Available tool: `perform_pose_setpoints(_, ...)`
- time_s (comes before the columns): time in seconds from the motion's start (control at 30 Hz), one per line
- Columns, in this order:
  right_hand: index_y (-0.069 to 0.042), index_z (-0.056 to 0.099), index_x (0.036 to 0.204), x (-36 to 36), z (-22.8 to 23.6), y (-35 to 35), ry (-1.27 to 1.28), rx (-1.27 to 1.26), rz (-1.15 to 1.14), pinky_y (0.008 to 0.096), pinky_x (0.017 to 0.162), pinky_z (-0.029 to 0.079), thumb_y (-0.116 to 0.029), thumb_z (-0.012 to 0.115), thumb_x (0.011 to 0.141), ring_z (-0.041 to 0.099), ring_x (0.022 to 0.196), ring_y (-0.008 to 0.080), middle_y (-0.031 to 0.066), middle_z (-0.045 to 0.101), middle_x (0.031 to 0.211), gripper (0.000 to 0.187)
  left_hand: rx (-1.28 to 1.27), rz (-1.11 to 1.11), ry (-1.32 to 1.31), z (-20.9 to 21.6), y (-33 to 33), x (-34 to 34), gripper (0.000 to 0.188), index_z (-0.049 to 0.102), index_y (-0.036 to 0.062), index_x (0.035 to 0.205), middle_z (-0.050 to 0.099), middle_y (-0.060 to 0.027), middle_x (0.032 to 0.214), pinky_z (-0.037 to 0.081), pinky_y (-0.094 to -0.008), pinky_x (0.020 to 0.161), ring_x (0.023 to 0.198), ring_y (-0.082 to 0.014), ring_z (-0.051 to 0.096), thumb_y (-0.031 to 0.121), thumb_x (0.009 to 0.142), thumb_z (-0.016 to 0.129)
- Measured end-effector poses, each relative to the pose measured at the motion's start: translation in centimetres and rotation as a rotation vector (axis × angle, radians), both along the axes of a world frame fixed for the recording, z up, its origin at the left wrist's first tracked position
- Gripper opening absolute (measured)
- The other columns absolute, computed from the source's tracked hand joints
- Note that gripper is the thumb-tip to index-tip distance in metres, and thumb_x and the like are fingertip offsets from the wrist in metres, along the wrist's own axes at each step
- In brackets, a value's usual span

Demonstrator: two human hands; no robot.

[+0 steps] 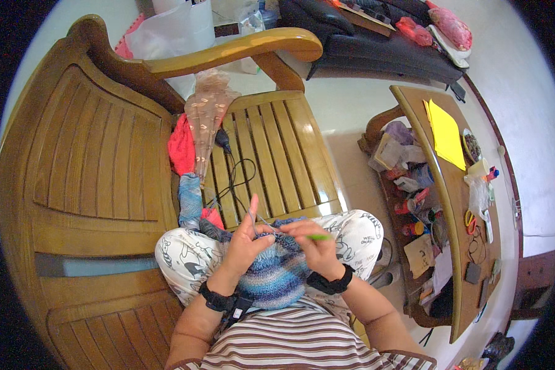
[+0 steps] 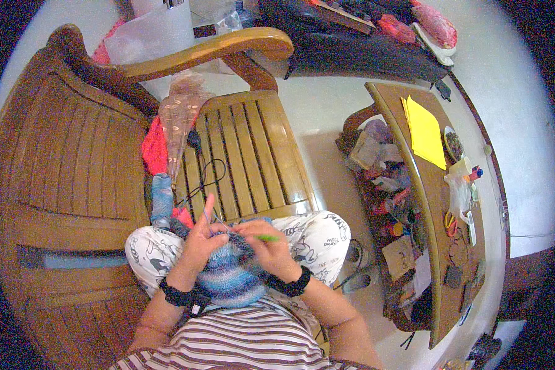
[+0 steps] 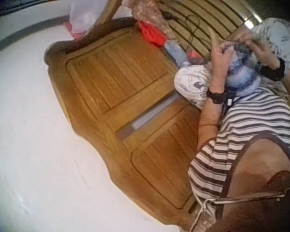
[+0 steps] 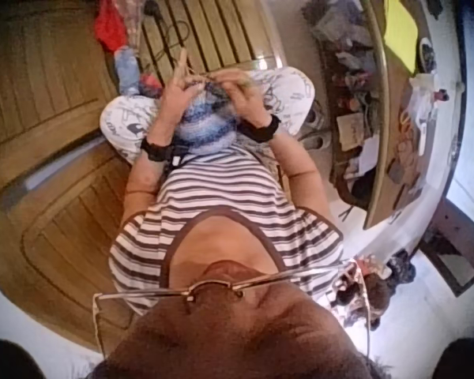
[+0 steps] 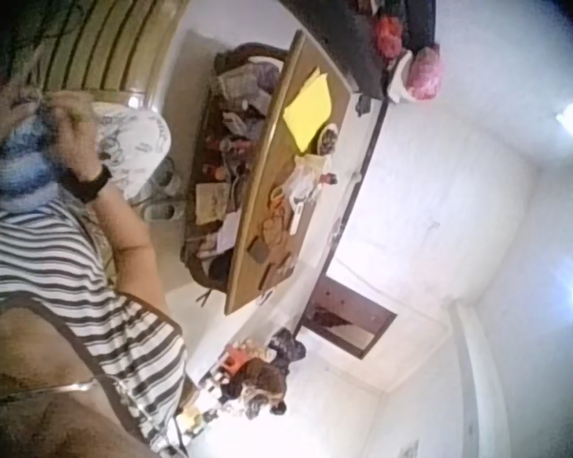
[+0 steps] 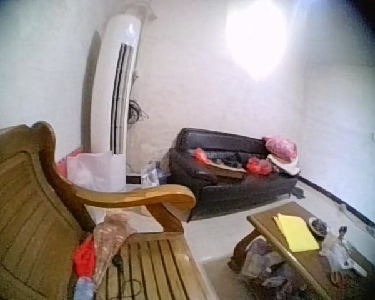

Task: Crocheting a blue and grey striped garment using a green crochet hook.

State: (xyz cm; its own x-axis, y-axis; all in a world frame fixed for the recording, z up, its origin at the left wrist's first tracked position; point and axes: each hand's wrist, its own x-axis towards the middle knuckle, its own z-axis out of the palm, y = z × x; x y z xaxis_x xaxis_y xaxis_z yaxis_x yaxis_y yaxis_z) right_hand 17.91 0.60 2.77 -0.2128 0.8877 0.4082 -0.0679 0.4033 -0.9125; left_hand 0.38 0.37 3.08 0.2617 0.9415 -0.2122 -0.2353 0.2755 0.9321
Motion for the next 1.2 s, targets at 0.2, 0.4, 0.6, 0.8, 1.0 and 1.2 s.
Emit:
perform_pose_setpoints(0.2,-0.007,0.058,0.091,-0.4,1.2,0.2,-0.572,0.448,0.026,0.0328,0.062,0.051,-0.005,0.061,0.069,0.058,0.084,0.0278,0.0098,0.059,0.095,0.023,0.083,0.017,0.222,-0.2,0.0,-0.1,0.087,-0.007,0.0066,0.14,0.062,-0.012,0.089,0.044,-0.0232,0.076,0.083,-0.0136,0.059,-0.005,0.077,0.052)
perform_pose_setpoints(0.4,-0.008,0.057,0.093,-0.4,0.4,0.9,-0.699,0.619,-0.069,0.0307,0.06,0.051,-0.009,0.063,0.067,0.058,0.082,0.0247,0.0089,0.058,0.092,0.026,0.065,0.024,0.245,0.2,0.1,-0.1,0.085,-0.004,0.0023,0.139,0.062,-0.0122,0.09,0.044,-0.0235,0.075,0.083,-0.0131,0.059,-0.002,0.077,0.054)
perform_pose_setpoints(0.6,-0.007,0.057,0.093,0.0,-0.8,0.8,-0.488,0.642,-0.023,0.035,0.068,0.049,-0.007,0.064,0.07,0.057,0.084,0.0268,0.0104,0.058,0.093,0.024,-0.273,-0.163,-0.301,-2.0,1.1,-1.4,0.083,0.01,-0.0001,0.139,0.06,-0.0105,0.092,0.045,-0.0247,0.075,0.081,-0.0151,0.058,0.008,0.074,0.062)
perform_pose_setpoints(0.8,-0.003,0.057,0.09,0.6,0.4,1.0,-0.001,0.096,0.064,0.0398,0.083,0.045,-0.007,0.053,0.085,0.057,0.094,0.0293,0.0151,0.061,0.095,0.007,-0.252,-0.266,-0.341,-1.5,1.5,-2.0,0.075,0.014,0.0007,0.139,0.055,-0.0015,0.085,0.038,-0.0166,0.07,0.077,-0.0064,0.049,0.008,0.079,0.059)
perform_pose_setpoints(1.0,-0.003,0.051,0.092,2.6,1.1,1.5,0.288,-0.539,0.205,0.0354,0.07,0.054,-0.02,0.044,0.092,0.058,0.096,0.0294,0.0167,0.061,0.09,0.018,-0.18,-0.392,-0.257,-1.0,1.8,-2.1,0.083,0.018,0.0052,0.139,0.058,0.0013,0.085,0.041,-0.0177,0.069,0.075,-0.0062,0.052,0.019,0.074,0.068)
perform_pose_setpoints(1.2,-0.003,0.055,0.097,1.2,0.6,1.0,0.469,-0.792,0.093,0.034,0.077,0.049,-0.017,0.047,0.091,0.06,0.092,0.0201,0.0129,0.062,0.097,0.017,-0.037,-0.244,-0.001,0.5,0.8,-1.2,0.069,0.017,0.0052,0.14,0.054,0.0022,0.085,0.039,-0.0165,0.07,0.076,-0.0042,0.048,0.004,0.081,0.054)
